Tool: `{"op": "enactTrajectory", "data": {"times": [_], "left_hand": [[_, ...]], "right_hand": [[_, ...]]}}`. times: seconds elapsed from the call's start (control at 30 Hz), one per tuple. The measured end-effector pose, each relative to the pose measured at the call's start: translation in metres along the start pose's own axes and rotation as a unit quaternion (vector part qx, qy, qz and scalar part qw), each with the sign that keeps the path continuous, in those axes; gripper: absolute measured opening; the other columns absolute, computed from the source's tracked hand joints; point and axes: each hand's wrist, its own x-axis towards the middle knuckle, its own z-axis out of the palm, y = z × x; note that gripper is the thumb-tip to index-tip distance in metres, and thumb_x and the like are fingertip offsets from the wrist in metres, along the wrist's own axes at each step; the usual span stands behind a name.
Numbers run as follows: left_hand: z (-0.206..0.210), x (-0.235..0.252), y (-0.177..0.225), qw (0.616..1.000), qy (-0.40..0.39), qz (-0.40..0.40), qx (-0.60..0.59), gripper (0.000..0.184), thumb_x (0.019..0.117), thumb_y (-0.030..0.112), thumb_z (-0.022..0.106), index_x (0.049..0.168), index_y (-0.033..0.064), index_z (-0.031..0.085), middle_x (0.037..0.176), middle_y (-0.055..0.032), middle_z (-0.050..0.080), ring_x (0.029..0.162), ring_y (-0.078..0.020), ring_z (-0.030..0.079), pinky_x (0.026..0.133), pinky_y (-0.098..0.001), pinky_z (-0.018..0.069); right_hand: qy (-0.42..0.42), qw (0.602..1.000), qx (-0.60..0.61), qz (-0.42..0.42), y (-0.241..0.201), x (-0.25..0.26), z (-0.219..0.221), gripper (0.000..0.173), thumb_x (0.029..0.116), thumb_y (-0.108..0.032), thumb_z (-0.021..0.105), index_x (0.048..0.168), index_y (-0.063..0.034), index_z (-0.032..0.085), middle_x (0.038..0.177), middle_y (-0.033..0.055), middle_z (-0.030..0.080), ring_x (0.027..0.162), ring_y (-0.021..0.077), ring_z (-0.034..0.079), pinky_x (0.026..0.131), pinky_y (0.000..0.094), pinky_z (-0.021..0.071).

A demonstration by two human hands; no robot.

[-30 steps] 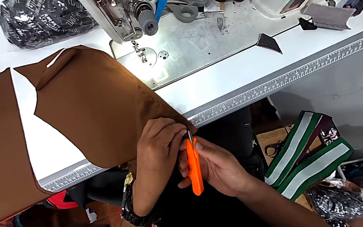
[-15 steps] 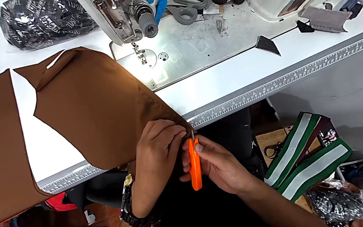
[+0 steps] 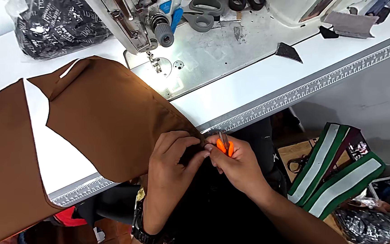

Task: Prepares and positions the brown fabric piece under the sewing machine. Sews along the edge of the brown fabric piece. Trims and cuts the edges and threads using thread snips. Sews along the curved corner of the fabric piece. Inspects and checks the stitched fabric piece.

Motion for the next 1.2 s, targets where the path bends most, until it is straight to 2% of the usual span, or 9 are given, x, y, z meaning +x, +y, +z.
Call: {"op": "enactTrajectory", "data": {"times": [0.2,0.5,0.57,0.6,0.67,0.7,0.77,0.87,1.2], "left_hand": [[0.006,-0.001,0.004,0.999,0.033,0.012,0.006,0.011,0.0937,0.017,0.071,0.095,0.0094,0.078,0.105,-0.0006,0.072,0.106,-0.0104,0.065,0.092,-0.0253,0.0539],[0.006,0.001,0.004,0.999,0.000,-0.040,0.018,0.015,0.0977,0.022,0.066,0.094,0.0131,0.078,0.115,0.0016,0.065,0.114,-0.0108,0.056,0.097,-0.0271,0.0460],[0.007,0.001,0.004,0.999,-0.003,-0.036,0.028,0.016,0.0982,0.022,0.066,0.095,0.0132,0.078,0.114,0.0016,0.064,0.113,-0.0111,0.055,0.096,-0.0275,0.0454],[0.007,0.002,0.004,0.999,-0.004,-0.034,0.031,0.016,0.0983,0.022,0.065,0.095,0.0132,0.078,0.114,0.0016,0.064,0.113,-0.0109,0.055,0.096,-0.0274,0.0454],[0.007,0.002,0.003,0.999,-0.003,-0.031,0.032,0.016,0.0984,0.021,0.065,0.094,0.0126,0.078,0.113,0.0010,0.065,0.112,-0.0108,0.056,0.096,-0.0278,0.0454],[0.007,0.002,0.003,0.999,-0.003,-0.030,0.032,0.016,0.0982,0.021,0.065,0.094,0.0124,0.078,0.113,0.0006,0.065,0.112,-0.0110,0.056,0.096,-0.0277,0.0456],[0.006,0.003,0.003,0.999,-0.003,-0.030,0.033,0.015,0.0978,0.022,0.066,0.095,0.0128,0.078,0.113,0.0008,0.065,0.112,-0.0111,0.056,0.095,-0.0277,0.0458],[0.007,0.004,0.003,0.999,-0.001,-0.031,0.034,0.015,0.0976,0.022,0.067,0.095,0.0133,0.079,0.112,0.0011,0.065,0.111,-0.0110,0.057,0.095,-0.0278,0.0462],[0.006,0.004,0.004,0.999,0.002,-0.032,0.038,0.015,0.0971,0.024,0.068,0.094,0.0138,0.079,0.112,0.0016,0.066,0.110,-0.0107,0.057,0.094,-0.0273,0.0461]], "right_hand": [[0.017,0.998,-0.050,-0.036,0.007,-0.001,-0.001,0.008,0.0981,-0.015,0.064,0.099,-0.0115,0.071,0.064,-0.0018,0.060,0.048,0.0073,0.054,0.043,0.0196,0.0466],[0.011,0.997,-0.077,-0.014,0.007,-0.002,-0.005,0.011,0.1006,-0.019,0.062,0.106,-0.0125,0.069,0.068,-0.0014,0.062,0.051,0.0088,0.058,0.044,0.0208,0.0497],[-0.013,0.998,-0.053,0.010,0.003,-0.008,-0.013,0.023,0.1036,-0.030,0.053,0.120,-0.0165,0.063,0.075,-0.0011,0.062,0.057,0.0099,0.060,0.048,0.0229,0.0523],[-0.042,0.999,-0.003,0.022,0.000,-0.013,-0.019,0.033,0.1066,-0.041,0.046,0.125,-0.0171,0.060,0.079,-0.0002,0.061,0.062,0.0106,0.062,0.052,0.0239,0.0544],[-0.111,0.982,0.136,0.062,-0.005,-0.022,-0.027,0.053,0.1047,-0.059,0.041,0.127,-0.0155,0.062,0.085,0.0014,0.062,0.073,0.0109,0.064,0.064,0.0259,0.0586],[-0.152,0.967,0.184,0.084,-0.008,-0.025,-0.030,0.053,0.1048,-0.058,0.042,0.126,-0.0140,0.062,0.088,0.0021,0.063,0.079,0.0120,0.067,0.071,0.0292,0.0611],[-0.224,0.940,0.220,0.137,-0.013,-0.027,-0.028,0.041,0.1079,-0.043,0.039,0.125,-0.0111,0.060,0.094,0.0038,0.066,0.087,0.0154,0.070,0.080,0.0353,0.0627],[-0.265,0.916,0.225,0.200,-0.009,-0.020,-0.019,0.036,0.1104,-0.029,0.032,0.125,-0.0072,0.055,0.099,0.0087,0.071,0.090,0.0196,0.073,0.079,0.0359,0.0637],[-0.235,0.928,0.197,0.213,0.001,-0.009,-0.016,0.034,0.1112,-0.028,0.034,0.123,-0.0067,0.058,0.098,0.0119,0.071,0.082,0.0197,0.073,0.071,0.0328,0.0641]]}}
